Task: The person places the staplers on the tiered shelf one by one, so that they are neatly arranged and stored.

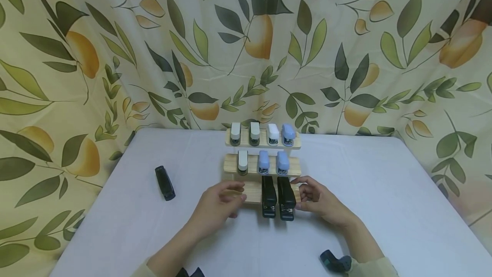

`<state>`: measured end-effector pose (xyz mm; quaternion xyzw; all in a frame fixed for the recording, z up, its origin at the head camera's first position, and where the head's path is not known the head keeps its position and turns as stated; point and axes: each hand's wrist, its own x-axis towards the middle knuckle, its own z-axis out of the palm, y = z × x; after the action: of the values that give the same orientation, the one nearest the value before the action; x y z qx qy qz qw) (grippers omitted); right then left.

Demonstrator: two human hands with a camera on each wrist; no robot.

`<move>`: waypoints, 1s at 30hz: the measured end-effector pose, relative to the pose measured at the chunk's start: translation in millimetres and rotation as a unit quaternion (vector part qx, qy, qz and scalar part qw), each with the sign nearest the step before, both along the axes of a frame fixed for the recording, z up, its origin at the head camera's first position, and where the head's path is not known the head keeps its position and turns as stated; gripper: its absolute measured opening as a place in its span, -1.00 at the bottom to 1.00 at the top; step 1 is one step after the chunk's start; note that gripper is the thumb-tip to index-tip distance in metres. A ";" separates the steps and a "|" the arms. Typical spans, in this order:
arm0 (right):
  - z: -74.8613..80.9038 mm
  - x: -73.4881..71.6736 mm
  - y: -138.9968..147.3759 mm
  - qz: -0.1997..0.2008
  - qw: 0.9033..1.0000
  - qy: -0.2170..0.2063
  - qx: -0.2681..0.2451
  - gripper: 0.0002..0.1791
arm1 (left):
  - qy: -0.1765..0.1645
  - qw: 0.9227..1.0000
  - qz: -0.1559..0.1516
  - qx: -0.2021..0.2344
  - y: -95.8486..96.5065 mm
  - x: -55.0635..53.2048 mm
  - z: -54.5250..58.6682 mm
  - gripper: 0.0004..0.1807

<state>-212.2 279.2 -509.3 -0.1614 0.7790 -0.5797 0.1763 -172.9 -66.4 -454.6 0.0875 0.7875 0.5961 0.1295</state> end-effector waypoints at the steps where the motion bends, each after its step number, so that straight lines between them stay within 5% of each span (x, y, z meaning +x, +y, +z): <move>1: 0.0 0.0 0.1 0.000 1.000 0.000 0.000 -0.30 | 0.002 1.000 0.002 -0.002 -1.7 0.1 0.6 -0.52; 30: 0.6 0.9 -0.8 -0.010 1.000 -0.003 0.007 -0.29 | 0.058 0.991 0.079 -0.094 -33.4 -2.4 0.7 -0.73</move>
<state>-211.3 278.4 -508.7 -0.1507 0.7839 -0.5767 0.1741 -175.3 -99.8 -454.0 0.0469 0.8508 0.5216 0.0441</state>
